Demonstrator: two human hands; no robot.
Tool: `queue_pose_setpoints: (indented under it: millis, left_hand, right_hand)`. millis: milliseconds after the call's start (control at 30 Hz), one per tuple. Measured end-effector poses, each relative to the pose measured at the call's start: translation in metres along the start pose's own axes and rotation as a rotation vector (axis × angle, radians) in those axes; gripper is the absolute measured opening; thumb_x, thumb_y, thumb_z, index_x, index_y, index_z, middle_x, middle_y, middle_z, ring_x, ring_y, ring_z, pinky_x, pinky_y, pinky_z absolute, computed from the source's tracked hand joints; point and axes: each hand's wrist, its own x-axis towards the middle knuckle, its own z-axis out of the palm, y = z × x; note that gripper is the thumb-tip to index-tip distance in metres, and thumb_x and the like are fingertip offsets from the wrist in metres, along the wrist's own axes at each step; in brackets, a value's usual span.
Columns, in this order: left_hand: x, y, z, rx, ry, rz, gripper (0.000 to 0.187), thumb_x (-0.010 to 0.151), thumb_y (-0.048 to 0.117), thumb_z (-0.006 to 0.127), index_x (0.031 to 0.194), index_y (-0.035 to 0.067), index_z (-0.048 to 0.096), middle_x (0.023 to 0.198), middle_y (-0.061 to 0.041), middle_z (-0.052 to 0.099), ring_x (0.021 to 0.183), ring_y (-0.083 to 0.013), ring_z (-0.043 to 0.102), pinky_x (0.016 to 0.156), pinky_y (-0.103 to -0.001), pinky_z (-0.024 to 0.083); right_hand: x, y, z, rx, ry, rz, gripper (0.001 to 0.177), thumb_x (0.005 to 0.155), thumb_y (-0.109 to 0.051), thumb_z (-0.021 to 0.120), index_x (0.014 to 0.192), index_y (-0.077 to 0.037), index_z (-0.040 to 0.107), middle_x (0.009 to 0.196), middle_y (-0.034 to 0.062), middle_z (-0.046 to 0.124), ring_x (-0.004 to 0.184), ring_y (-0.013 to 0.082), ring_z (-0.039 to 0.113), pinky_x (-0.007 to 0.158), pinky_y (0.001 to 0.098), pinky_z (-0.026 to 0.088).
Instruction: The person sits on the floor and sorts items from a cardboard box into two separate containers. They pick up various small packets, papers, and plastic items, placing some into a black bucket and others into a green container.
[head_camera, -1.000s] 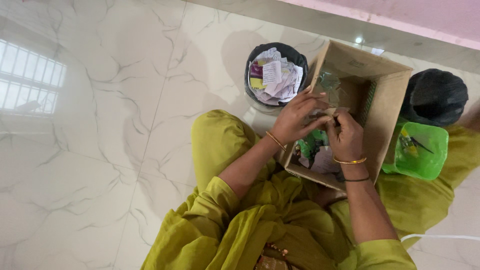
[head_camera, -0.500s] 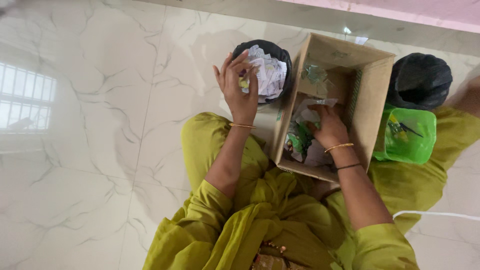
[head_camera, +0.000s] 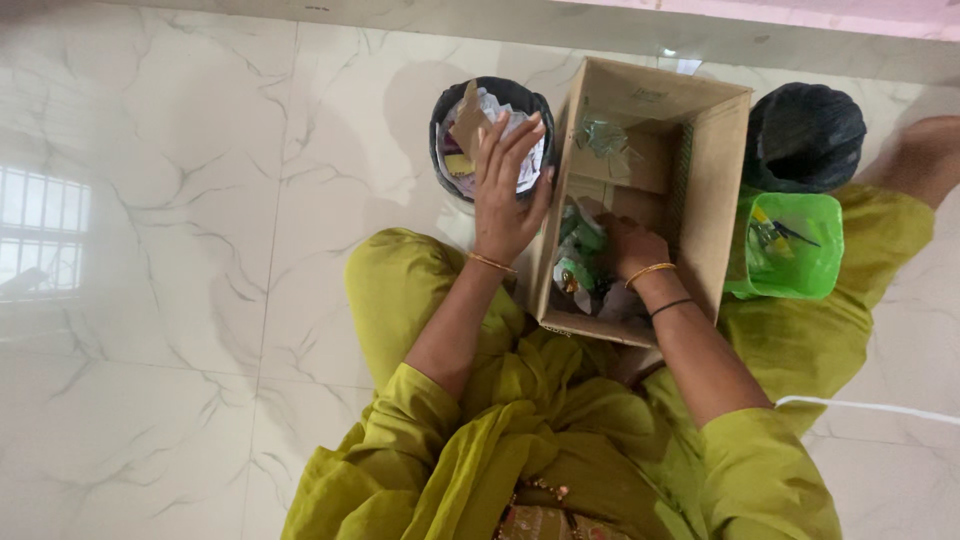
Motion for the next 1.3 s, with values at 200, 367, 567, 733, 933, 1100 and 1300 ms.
queue_pose_setpoints:
  millis: [200,367,567,733,933,1100,1300]
  left_hand:
    - [-0.003,0.0,0.002,-0.012,-0.12,-0.007,0.038,0.102,0.019,0.067,0.139,0.013,0.06,0.148,-0.002,0.059,0.157,-0.0277,0.034,0.133,-0.048,0.028]
    - [-0.003,-0.004,0.01,0.082,-0.191,0.048,0.037,0.099,0.023,0.069,0.134,0.011,0.064,0.142,-0.004,0.062,0.152,-0.0301,0.035,0.13,-0.051,0.025]
    - [-0.005,-0.011,0.019,0.14,-0.254,0.044,0.03,0.098,0.025,0.07,0.125,0.012,0.067,0.14,-0.003,0.063,0.153,-0.0312,0.034,0.13,-0.051,0.025]
    - [-0.004,-0.01,0.018,0.128,-0.238,0.063,0.032,0.098,0.024,0.07,0.127,0.011,0.067,0.141,-0.005,0.063,0.153,-0.0331,0.034,0.129,-0.052,0.025]
    - [-0.006,-0.008,0.018,0.154,-0.245,0.074,0.032,0.099,0.023,0.069,0.128,0.011,0.067,0.142,-0.007,0.063,0.154,-0.0338,0.033,0.128,-0.054,0.025]
    - [-0.007,-0.007,0.019,0.163,-0.268,0.064,0.032,0.098,0.023,0.07,0.128,0.011,0.067,0.141,-0.007,0.062,0.154,-0.0343,0.031,0.127,-0.054,0.027]
    - [-0.005,-0.007,0.017,0.136,-0.281,0.071,0.036,0.095,0.024,0.072,0.128,0.01,0.066,0.142,-0.007,0.062,0.153,-0.035,0.031,0.125,-0.055,0.029]
  right_hand:
    - [0.001,0.016,-0.006,0.115,0.193,-0.037,0.043,0.091,-0.047,0.067,0.12,-0.016,0.072,0.105,0.0217,0.074,0.099,0.0435,0.069,0.084,0.0542,0.056]
    - [-0.015,0.005,-0.026,0.421,0.243,0.0,0.043,0.101,-0.045,0.063,0.122,-0.009,0.073,0.091,0.0225,0.071,0.08,0.0343,0.068,0.074,0.0445,0.053]
    - [-0.043,0.014,-0.041,0.813,0.317,-0.141,0.037,0.107,-0.036,0.061,0.127,-0.006,0.071,0.083,0.0072,0.061,0.073,0.011,0.05,0.065,0.0315,0.041]
    - [-0.07,0.034,-0.045,1.153,0.418,-0.289,0.028,0.114,-0.028,0.063,0.121,-0.001,0.069,0.098,0.0002,0.065,0.089,0.006,0.056,0.075,0.0258,0.046]
    - [-0.132,0.059,-0.087,1.292,0.732,-0.187,0.025,0.112,-0.021,0.058,0.128,-0.004,0.066,0.115,0.0022,0.073,0.094,0.0083,0.068,0.078,0.0228,0.052]
    - [-0.121,0.13,-0.077,1.166,1.089,-0.08,0.023,0.116,-0.017,0.065,0.134,-0.003,0.066,0.115,0.0045,0.068,0.091,0.0081,0.058,0.078,0.0238,0.047]
    - [-0.132,0.137,-0.063,0.189,0.961,0.037,0.035,0.091,0.003,0.066,0.125,-0.006,0.068,0.125,0.0158,0.071,0.112,0.0353,0.068,0.095,0.0417,0.054]
